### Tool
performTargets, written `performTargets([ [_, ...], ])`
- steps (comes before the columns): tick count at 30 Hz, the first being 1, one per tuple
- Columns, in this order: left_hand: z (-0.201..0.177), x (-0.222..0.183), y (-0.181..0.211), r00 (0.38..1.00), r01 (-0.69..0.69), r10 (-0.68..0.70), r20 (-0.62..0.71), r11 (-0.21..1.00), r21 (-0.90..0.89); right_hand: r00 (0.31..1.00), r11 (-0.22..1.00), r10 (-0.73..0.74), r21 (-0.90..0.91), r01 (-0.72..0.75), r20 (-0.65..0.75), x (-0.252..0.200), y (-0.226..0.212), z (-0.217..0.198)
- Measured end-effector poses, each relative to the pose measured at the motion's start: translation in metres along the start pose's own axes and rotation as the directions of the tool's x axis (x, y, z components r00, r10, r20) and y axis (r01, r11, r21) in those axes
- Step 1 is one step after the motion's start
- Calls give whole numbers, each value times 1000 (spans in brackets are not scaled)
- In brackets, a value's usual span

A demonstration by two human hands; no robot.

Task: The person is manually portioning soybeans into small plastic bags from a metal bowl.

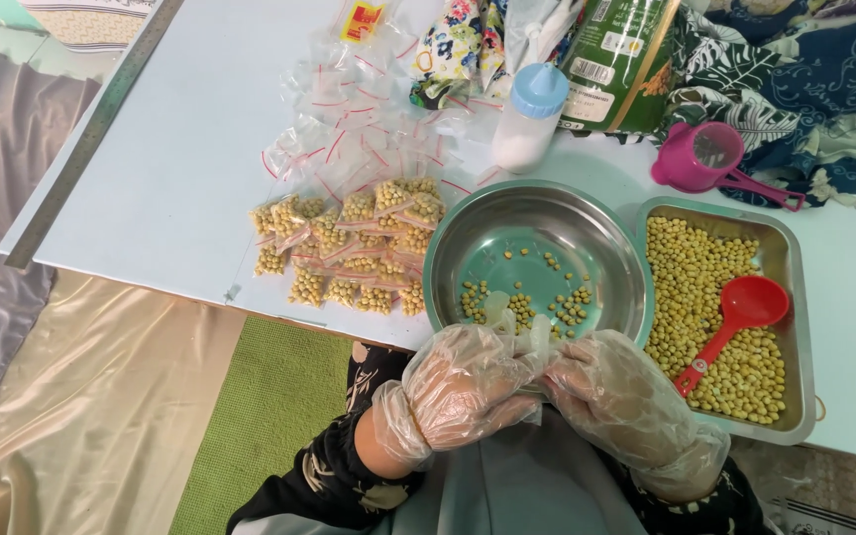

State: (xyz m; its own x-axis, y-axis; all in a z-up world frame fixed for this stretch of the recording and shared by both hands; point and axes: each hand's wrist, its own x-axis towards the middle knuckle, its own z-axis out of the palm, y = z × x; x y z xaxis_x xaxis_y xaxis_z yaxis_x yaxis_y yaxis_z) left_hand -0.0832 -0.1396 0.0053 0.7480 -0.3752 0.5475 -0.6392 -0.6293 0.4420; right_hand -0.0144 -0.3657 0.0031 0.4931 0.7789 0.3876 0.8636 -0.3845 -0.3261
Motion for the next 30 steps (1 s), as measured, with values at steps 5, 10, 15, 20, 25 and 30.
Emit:
performTargets([
  [5, -9, -1, -2, 999, -17, 19, -39, 998, 52, 999, 999, 33, -7, -33, -4, -6, 5, 0],
  [10, -30, 3, -11, 997, 20, -16, -74, 999, 47, 998, 998, 54, -17, -55, -28, -2, 4, -11],
  [15, -57, 6, -15, 984, 106, -93, -155, 992, 73, 998, 999, 49, 4, -49, -28, -7, 8, -14],
  [20, -77, 27, -23, 992, 44, -9, -126, 958, 282, 996, 998, 48, -41, -45, 70, 15, 7, -35],
  [25, -93, 30, -40, 997, 60, -46, -57, 964, 260, 987, 998, -41, 42, 35, 155, 55, 25, -53],
  [30, -99, 29, -62, 993, 91, -71, -96, 971, 222, 973, 985, -37, 170, -2, 227, 93, 36, -42],
])
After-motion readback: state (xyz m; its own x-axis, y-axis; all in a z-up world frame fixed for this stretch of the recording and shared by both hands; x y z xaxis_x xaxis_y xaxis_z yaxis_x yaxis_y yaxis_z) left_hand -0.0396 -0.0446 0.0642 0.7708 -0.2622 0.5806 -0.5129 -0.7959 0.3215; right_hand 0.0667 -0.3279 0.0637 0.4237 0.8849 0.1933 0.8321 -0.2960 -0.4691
